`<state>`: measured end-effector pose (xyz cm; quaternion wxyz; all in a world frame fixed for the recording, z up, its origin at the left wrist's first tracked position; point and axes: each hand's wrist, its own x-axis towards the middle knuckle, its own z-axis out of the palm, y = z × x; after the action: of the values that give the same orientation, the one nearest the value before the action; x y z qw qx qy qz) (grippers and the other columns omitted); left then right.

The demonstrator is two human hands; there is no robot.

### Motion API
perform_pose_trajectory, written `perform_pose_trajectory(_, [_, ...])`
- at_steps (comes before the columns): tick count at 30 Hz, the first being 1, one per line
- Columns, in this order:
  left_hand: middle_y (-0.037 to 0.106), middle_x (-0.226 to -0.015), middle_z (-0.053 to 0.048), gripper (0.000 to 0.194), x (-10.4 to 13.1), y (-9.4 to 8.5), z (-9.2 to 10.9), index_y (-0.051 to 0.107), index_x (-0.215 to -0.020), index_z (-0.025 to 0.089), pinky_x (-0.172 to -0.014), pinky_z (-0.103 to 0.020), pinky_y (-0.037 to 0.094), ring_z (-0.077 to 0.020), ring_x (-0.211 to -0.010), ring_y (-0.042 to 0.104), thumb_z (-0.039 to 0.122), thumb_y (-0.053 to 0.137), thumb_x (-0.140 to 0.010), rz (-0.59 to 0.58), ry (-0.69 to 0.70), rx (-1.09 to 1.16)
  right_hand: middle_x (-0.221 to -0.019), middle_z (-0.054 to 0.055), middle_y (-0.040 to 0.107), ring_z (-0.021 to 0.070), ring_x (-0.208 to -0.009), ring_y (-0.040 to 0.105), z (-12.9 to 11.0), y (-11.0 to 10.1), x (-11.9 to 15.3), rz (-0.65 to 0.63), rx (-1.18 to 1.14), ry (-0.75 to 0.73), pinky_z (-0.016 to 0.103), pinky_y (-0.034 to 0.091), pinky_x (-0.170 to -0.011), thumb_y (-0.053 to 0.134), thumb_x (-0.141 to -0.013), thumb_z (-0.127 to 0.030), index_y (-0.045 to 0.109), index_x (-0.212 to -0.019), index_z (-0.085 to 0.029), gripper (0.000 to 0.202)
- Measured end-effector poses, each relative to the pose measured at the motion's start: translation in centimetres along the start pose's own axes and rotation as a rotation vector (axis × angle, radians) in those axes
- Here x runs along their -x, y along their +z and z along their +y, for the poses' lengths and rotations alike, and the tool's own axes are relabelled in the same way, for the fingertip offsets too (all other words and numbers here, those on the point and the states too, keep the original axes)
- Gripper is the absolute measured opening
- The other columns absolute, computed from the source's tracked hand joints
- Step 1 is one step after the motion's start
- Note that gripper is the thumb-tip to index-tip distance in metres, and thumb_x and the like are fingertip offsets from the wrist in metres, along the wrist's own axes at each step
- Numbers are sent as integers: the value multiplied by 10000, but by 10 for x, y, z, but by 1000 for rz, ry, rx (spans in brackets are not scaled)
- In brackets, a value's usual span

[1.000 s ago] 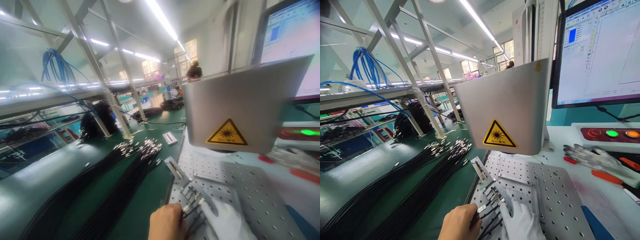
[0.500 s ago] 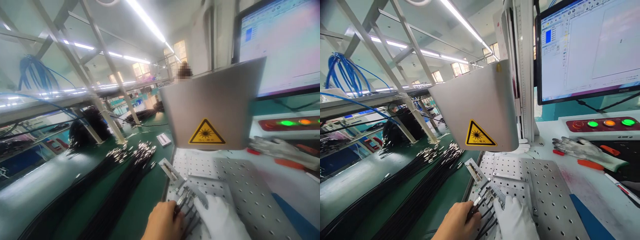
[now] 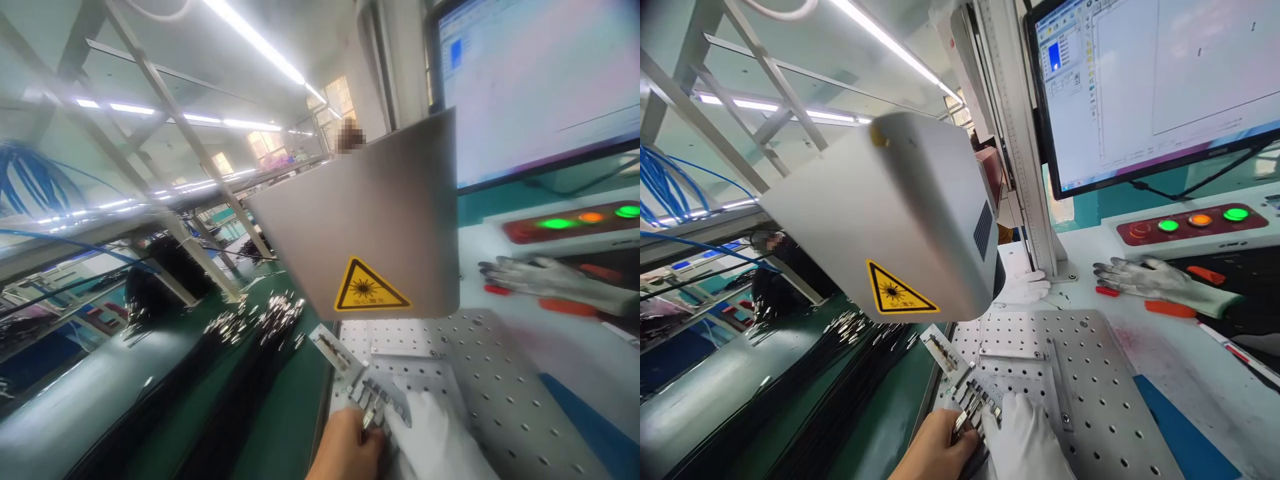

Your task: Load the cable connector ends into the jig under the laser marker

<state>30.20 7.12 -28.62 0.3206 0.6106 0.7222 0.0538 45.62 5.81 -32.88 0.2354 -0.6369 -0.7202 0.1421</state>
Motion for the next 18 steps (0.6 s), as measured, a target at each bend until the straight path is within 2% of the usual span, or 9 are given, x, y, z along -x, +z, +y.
perform_pose_trajectory(5, [543,-647,5,173,6,-2,6,544,-650,197,-614,-269,360,-181,-698,533,312,605,-765,27,-5,95,-1005,127,641,276,-896,612,12,12,1,-37,69,-172,335,490,-765,525,-808,-202,681,-1078,-206,312])
perform_pose_trajectory(7, [543,-629,20,158,9,-7,2,562,-696,204,-580,-262,373,-170,-651,523,335,644,-726,-23,-51,175,-1001,122,640,280,-906,608,17,18,0,-32,89,-195,336,487,-772,546,-795,-219,688,-1092,-225,330])
perform_pose_trajectory(10, [553,-601,41,175,15,-20,-8,578,-738,208,-559,-262,401,-158,-586,520,308,692,-651,-133,-64,283,-1019,117,636,258,-891,614,19,30,-7,-29,73,-128,318,488,-745,513,-840,-282,692,-1095,-234,315])
perform_pose_trajectory(12, [560,-590,42,176,21,-30,-16,576,-730,205,-569,-267,419,-163,-580,537,273,693,-618,-141,-47,308,-969,110,648,239,-842,624,17,39,-14,-35,66,-32,310,488,-717,450,-892,-309,714,-1025,-236,305])
perform_pose_trajectory(15, [574,-619,25,107,31,-37,-24,578,-707,196,-593,-262,417,-169,-631,560,232,639,-628,-49,-26,290,-898,116,665,248,-799,635,13,53,-24,-30,86,99,329,496,-684,385,-934,-347,734,-901,-217,375])
perform_pose_trajectory(18, [552,-644,23,13,35,-36,-26,571,-670,190,-625,-249,380,-147,-676,529,184,572,-659,135,25,212,-935,149,664,286,-820,644,10,65,-28,-43,68,181,368,514,-693,409,-927,-390,733,-909,-170,392])
